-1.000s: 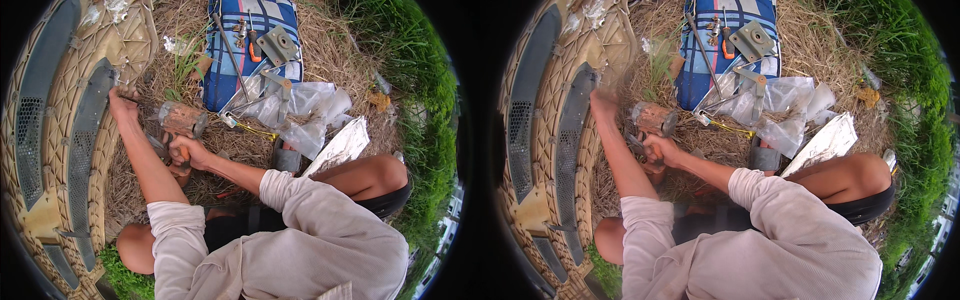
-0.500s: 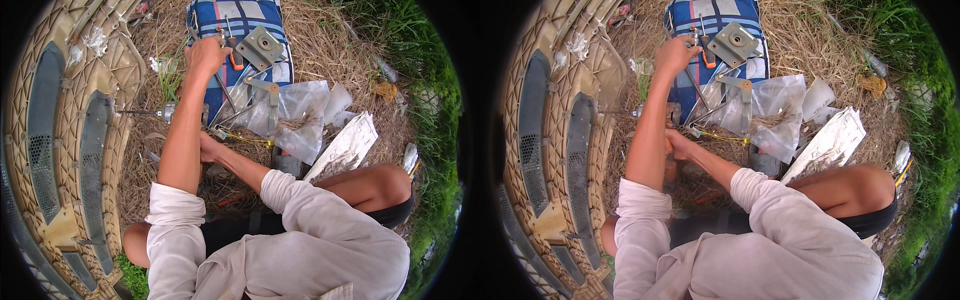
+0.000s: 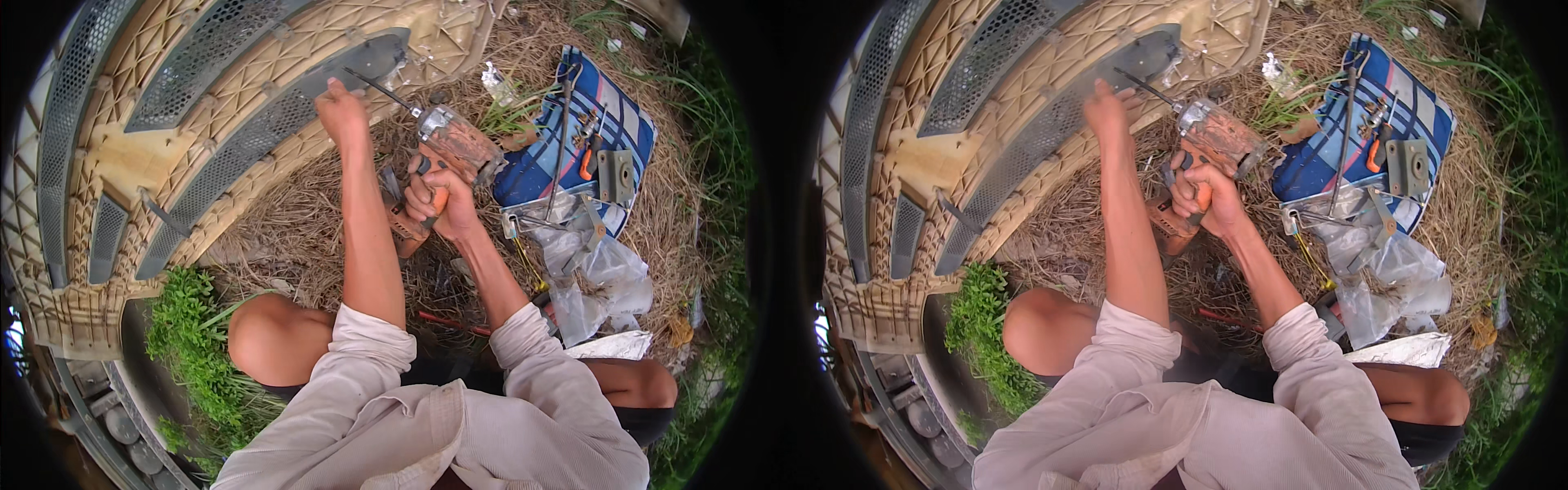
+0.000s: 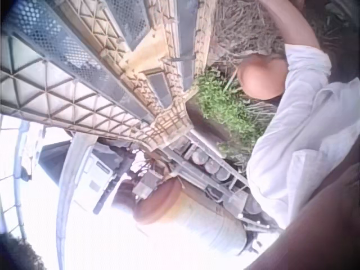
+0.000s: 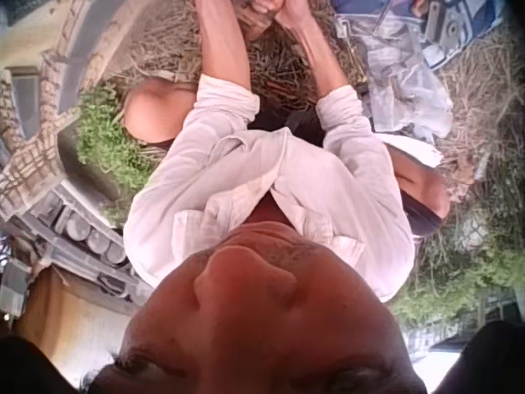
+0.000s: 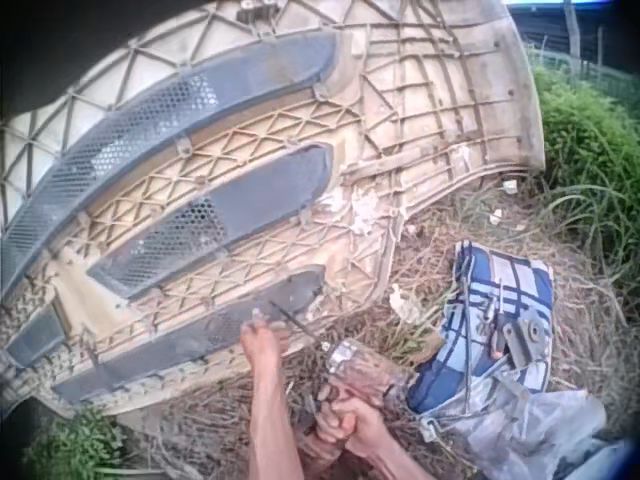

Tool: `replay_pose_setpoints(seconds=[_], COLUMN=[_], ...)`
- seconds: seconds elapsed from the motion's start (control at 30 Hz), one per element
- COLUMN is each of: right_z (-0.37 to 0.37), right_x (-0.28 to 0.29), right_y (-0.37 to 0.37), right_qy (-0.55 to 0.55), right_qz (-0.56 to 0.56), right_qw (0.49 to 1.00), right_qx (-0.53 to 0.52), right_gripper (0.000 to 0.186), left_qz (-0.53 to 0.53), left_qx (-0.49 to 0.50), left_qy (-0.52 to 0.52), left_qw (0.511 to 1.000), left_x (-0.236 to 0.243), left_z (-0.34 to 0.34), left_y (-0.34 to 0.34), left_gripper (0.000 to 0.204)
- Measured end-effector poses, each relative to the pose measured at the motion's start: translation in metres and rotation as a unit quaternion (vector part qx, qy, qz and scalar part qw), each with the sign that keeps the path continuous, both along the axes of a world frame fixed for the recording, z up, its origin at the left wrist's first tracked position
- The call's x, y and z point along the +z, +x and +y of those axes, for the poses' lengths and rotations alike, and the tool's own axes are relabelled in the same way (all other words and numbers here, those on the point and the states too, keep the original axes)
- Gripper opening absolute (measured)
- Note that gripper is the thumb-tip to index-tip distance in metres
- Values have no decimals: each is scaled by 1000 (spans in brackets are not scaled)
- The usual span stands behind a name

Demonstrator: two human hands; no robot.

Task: The person uses a power drill and then a manual screwdriver to remove screws from the inner panel of a vehicle door frame while sitting on the ground outdoors.

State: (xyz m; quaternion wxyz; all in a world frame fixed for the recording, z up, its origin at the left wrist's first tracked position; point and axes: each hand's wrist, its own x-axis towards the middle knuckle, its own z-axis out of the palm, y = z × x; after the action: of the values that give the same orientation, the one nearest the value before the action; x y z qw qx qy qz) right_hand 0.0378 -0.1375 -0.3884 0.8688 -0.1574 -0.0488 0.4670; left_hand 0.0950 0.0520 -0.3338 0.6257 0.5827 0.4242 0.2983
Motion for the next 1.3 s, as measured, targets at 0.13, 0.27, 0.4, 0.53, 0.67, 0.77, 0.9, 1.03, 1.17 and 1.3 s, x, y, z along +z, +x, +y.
replay_pose_setpoints(seconds=[0.13,0.27,0.4,0.53,0.67,0.77,0.9,1.03,1.17,1.3], right_z=[49,81,115,125,125,123,126,127,125,122], right_x=[7,-3,2,15,18,16,21,22,22,25], right_y=[-43,-80,-88,-84,-83,-82,-82,-83,-80,-80], right_qy=[-159,-376,-354,-350,-361,-352,-346,-345,-348,-366], right_qz=[-96,-416,-612,-600,-546,-588,-614,-573,-578,-557], right_qw=[983,823,688,695,740,710,683,722,718,729], right_qx=[5,-92,-163,-187,-155,-163,-193,-177,-170,-154], right_gripper=[23,28,46,57,60,60,62,65,68,72], left_qz=[58,-5,-19,-15,-16,-16,-2,15,7,1], left_qx=[70,45,-6,-35,-41,-43,-47,-44,-49,-50], left_qy=[145,28,0,35,28,8,11,-2,-6,-17], left_qw=[985,999,1000,999,999,999,999,999,999,999], left_x=[-9,-1,17,20,26,27,27,26,22,17], left_z=[49,91,111,121,116,116,119,123,124,128], left_y=[-42,-75,-92,-88,-88,-89,-91,-92,-90,-90], left_gripper=[32,30,31,30,29,27,28,29,28,27])
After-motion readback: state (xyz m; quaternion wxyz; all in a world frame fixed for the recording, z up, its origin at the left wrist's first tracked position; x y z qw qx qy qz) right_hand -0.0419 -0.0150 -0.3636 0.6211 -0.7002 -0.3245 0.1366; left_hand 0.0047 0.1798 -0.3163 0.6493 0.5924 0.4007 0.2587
